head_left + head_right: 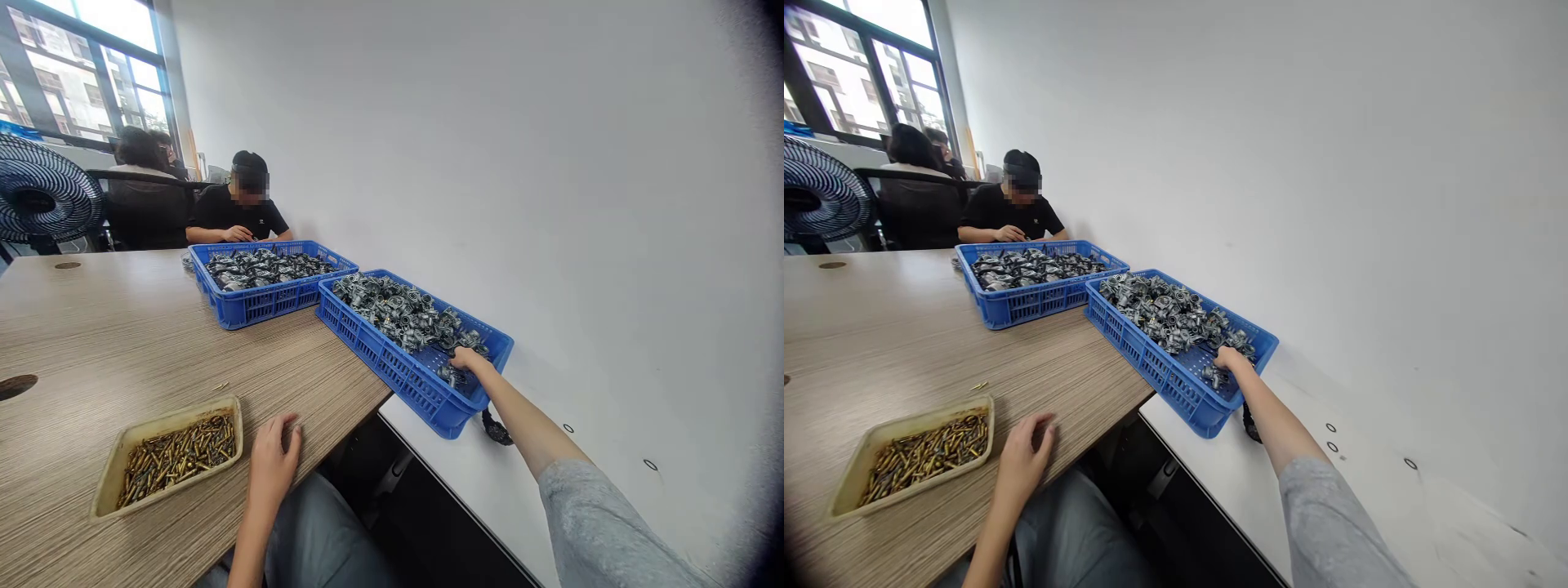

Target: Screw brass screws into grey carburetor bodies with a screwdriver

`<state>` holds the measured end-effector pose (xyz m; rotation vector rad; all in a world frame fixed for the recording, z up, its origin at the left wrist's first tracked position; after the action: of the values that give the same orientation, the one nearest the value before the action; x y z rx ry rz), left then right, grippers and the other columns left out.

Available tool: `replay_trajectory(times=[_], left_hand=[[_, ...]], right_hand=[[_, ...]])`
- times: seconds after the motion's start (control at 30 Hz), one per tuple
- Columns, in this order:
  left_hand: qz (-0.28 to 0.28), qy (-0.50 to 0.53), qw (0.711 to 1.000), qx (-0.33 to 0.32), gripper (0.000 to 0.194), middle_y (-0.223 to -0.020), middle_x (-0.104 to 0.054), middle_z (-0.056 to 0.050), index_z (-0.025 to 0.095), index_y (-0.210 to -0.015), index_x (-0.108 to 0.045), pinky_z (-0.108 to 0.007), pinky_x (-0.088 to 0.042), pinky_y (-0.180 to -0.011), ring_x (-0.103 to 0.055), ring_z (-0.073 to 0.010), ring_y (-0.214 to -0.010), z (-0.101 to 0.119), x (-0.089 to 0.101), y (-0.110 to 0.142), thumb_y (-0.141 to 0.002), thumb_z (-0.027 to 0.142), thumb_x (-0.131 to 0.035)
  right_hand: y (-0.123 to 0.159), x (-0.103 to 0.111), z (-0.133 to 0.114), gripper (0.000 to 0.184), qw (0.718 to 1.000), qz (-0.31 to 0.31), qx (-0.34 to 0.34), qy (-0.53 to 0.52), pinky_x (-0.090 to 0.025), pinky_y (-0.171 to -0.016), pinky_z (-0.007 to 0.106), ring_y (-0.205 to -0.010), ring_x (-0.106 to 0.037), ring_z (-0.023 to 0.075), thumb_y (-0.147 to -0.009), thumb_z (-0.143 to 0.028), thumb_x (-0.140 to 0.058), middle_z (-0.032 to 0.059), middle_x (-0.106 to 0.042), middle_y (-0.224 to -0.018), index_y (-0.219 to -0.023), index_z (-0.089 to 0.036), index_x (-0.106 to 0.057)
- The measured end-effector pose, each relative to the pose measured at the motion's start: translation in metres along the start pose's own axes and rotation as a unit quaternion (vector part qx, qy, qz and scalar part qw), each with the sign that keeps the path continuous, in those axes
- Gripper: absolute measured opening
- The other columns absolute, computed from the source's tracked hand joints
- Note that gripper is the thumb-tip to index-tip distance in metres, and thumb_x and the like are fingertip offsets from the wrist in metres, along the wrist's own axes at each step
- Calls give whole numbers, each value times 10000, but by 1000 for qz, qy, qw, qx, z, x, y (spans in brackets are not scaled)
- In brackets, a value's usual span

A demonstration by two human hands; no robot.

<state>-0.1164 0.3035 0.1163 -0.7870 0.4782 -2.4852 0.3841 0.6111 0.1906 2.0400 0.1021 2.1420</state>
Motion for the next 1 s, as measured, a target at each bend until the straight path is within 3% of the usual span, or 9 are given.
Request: replay_trajectory(times=[0.13,0.27,0.4,0.6,0.83,1.0], left_hand=[[8,1,1000,0,294,-1101,-759,-117,214,-1088,-709,-520,-544,-987,-700,-323,-1074,1,1,1,-981,442,-559],[9,-3,1000,-6,267,-1078,-758,-114,217,-1086,-708,-508,-548,-962,-703,-319,-1055,2,1,1,-983,407,-550],[9,-13,1000,-10,248,-1053,-754,-112,218,-1083,-708,-500,-547,-943,-702,-314,-1032,4,1,1,-984,377,-547],[3,-16,1000,0,245,-1059,-748,-121,199,-1089,-710,-511,-540,-941,-686,-322,-1030,3,-1,1,-983,349,-547],[8,-4,1000,6,206,-1059,-735,-127,197,-1082,-702,-488,-544,-954,-685,-307,-1041,9,0,4,-984,278,-540],[6,-6,1000,21,180,-1078,-729,-111,195,-1083,-688,-483,-538,-976,-670,-297,-1071,10,0,6,-974,230,-548]], right_hand=[[-3,-13,10,385,997,-63,-39,17,-610,-947,460,-1125,-693,247,-1024,-382,-684,110,-666,-1330,-1342,-170,-642],[-6,-16,8,385,997,-70,-30,24,-610,-947,459,-1127,-692,248,-1024,-382,-686,111,-666,-1328,-1340,-167,-643],[-5,-16,-1,351,998,-63,-6,28,-612,-934,443,-1086,-707,232,-1022,-384,-689,103,-694,-1271,-1287,-154,-667],[1,-12,-15,226,998,-32,44,40,-569,-926,377,-1096,-743,326,-972,-296,-704,232,-767,-1125,-963,-76,-753],[7,-5,-21,257,995,4,79,65,-543,-913,377,-1088,-758,365,-961,-244,-678,240,-784,-987,-726,-145,-697],[6,0,-22,293,993,27,95,71,-547,-824,381,-957,-784,376,-940,-239,-665,210,-769,-824,-657,-166,-666]])
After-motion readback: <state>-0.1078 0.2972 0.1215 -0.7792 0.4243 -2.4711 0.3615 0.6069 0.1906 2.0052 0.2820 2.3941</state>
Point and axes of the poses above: each hand's wrist, its own y-axis away from the middle knuckle, its own x-axis out of the back of the hand, z = x × y, the point moved 10 cm from there along -y, towards the middle knuckle
